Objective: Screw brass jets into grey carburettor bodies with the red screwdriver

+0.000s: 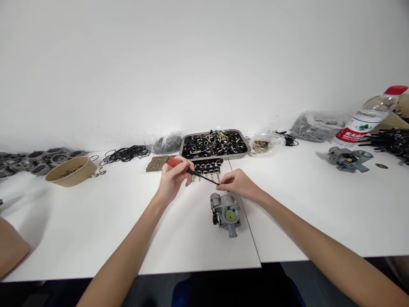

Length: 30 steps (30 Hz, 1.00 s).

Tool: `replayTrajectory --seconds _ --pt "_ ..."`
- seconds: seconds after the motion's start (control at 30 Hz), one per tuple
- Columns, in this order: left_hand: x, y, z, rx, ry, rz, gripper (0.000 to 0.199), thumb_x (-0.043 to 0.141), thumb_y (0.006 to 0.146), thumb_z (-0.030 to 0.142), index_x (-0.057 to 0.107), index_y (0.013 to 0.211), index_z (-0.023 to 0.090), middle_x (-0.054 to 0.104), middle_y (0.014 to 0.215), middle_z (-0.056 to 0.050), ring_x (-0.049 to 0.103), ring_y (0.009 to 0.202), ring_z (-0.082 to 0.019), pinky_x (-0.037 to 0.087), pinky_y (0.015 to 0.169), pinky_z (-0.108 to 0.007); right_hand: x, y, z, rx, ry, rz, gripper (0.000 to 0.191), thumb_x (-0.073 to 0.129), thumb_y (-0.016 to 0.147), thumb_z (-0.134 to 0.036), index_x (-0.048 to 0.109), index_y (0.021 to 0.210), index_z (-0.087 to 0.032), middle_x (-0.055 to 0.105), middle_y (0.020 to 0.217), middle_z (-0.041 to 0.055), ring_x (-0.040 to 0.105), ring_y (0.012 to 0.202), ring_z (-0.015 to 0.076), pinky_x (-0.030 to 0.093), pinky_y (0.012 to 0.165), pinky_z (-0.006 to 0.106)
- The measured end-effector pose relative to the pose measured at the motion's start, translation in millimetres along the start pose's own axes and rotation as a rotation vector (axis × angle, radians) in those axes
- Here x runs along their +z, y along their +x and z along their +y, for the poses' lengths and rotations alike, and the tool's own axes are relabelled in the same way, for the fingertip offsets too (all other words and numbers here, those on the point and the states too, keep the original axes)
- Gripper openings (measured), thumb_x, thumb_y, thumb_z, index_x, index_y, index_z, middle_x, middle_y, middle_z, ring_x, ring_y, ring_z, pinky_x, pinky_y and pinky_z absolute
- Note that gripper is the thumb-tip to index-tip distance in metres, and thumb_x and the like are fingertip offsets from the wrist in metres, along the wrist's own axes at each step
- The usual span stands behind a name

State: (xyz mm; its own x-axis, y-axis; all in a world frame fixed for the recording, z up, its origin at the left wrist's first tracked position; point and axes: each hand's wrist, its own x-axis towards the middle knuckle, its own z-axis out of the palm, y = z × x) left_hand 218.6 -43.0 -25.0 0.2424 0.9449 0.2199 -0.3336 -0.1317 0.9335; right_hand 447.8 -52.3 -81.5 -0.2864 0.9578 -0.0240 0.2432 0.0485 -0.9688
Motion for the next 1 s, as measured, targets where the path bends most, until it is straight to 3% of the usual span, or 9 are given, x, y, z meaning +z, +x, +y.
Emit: replayTrajectory --seconds 0.17,0.3,0.37,0.47,0.63,0.73,0.87,0.93,1.0 --pt "24.7 18 26 0.033 0.057 -0.199 0.025 0.072 0.072 0.031 0.054 0.071 0.014 0.061 0.070 -0.005 0.050 0.043 -0.010 0.037 0.038 -0.023 -11 -5 -12 0.060 0.195 -0.050 0.025 0.086 0.056 -0.034 0.077 0.068 -0.014 0.069 0.067 0.0049 0.057 0.061 0.0131 0.046 0.061 0.029" --pt "47.5 38 44 0.026 0.154 -0.407 0.027 0.073 0.072 0.035 0.056 0.073 0.014 0.062 0.067 -0.007 0.045 0.043 -0.008 0.031 0.037 -0.021 -14 -8 -20 0.045 0.216 -0.088 0.024 0.088 0.053 -0.033 0.076 0.066 -0.015 0.071 0.070 0.0050 0.060 0.067 0.0154 0.047 0.065 0.030" --pt "56.7 41 48 0.021 0.171 -0.454 0.027 0.072 0.074 0.036 0.056 0.074 0.015 0.061 0.065 -0.005 0.040 0.041 -0.006 0.026 0.036 -0.020 -12 -10 -22 0.036 0.233 -0.112 0.024 0.089 0.052 -0.031 0.076 0.065 -0.016 0.070 0.071 0.0046 0.061 0.070 0.0166 0.047 0.067 0.031" --pt "64.9 37 51 0.027 0.124 -0.431 0.027 0.073 0.073 0.035 0.054 0.072 0.016 0.058 0.062 -0.003 0.036 0.039 -0.005 0.024 0.035 -0.019 -9 -13 -22 0.036 0.296 -0.133 0.023 0.089 0.052 -0.031 0.077 0.065 -0.016 0.070 0.071 0.0040 0.062 0.071 0.0168 0.047 0.068 0.031" --pt "64.9 27 60 0.044 0.087 -0.349 0.025 0.076 0.069 0.029 0.055 0.069 0.015 0.057 0.062 -0.004 0.042 0.040 -0.007 0.028 0.035 -0.020 -8 -13 -18 -0.023 0.289 -0.204 0.026 0.087 0.060 -0.037 0.077 0.072 -0.016 0.069 0.074 0.0046 0.061 0.073 0.0170 0.047 0.069 0.031" --pt "60.6 25 65 -0.055 0.072 -0.218 0.021 0.072 0.073 0.024 0.053 0.068 0.016 0.055 0.062 -0.003 0.043 0.038 -0.008 0.030 0.034 -0.020 -18 -13 -21 -0.148 0.176 -0.341 0.037 0.086 0.064 -0.038 0.076 0.094 -0.018 0.070 0.096 0.0066 0.061 0.094 0.0205 0.047 0.086 0.035" --pt "54.2 24 74 -0.161 0.021 0.004 0.019 0.065 0.081 0.022 0.050 0.070 0.016 0.053 0.064 -0.002 0.047 0.039 -0.009 0.035 0.035 -0.021 -31 -20 -34 -0.271 -0.001 -0.651 0.078 0.089 0.059 -0.029 0.059 0.131 -0.027 0.052 0.139 0.0061 0.046 0.130 0.0236 0.031 0.111 0.037" --pt "52.7 22 78 -0.146 0.015 0.015 0.020 0.063 0.082 0.024 0.050 0.070 0.016 0.051 0.063 -0.001 0.047 0.039 -0.009 0.037 0.036 -0.021 -31 -26 -40 -0.302 -0.079 -0.720 0.087 0.090 0.056 -0.027 0.054 0.135 -0.030 0.046 0.145 0.0050 0.039 0.137 0.0244 0.028 0.113 0.035" --pt "53.2 20 82 -0.092 0.046 -0.055 0.022 0.063 0.083 0.026 0.051 0.068 0.015 0.050 0.062 -0.001 0.046 0.039 -0.008 0.038 0.036 -0.021 -26 -31 -43 -0.329 -0.152 -0.733 0.087 0.091 0.056 -0.028 0.054 0.135 -0.031 0.043 0.147 0.0042 0.036 0.138 0.0251 0.028 0.114 0.034"
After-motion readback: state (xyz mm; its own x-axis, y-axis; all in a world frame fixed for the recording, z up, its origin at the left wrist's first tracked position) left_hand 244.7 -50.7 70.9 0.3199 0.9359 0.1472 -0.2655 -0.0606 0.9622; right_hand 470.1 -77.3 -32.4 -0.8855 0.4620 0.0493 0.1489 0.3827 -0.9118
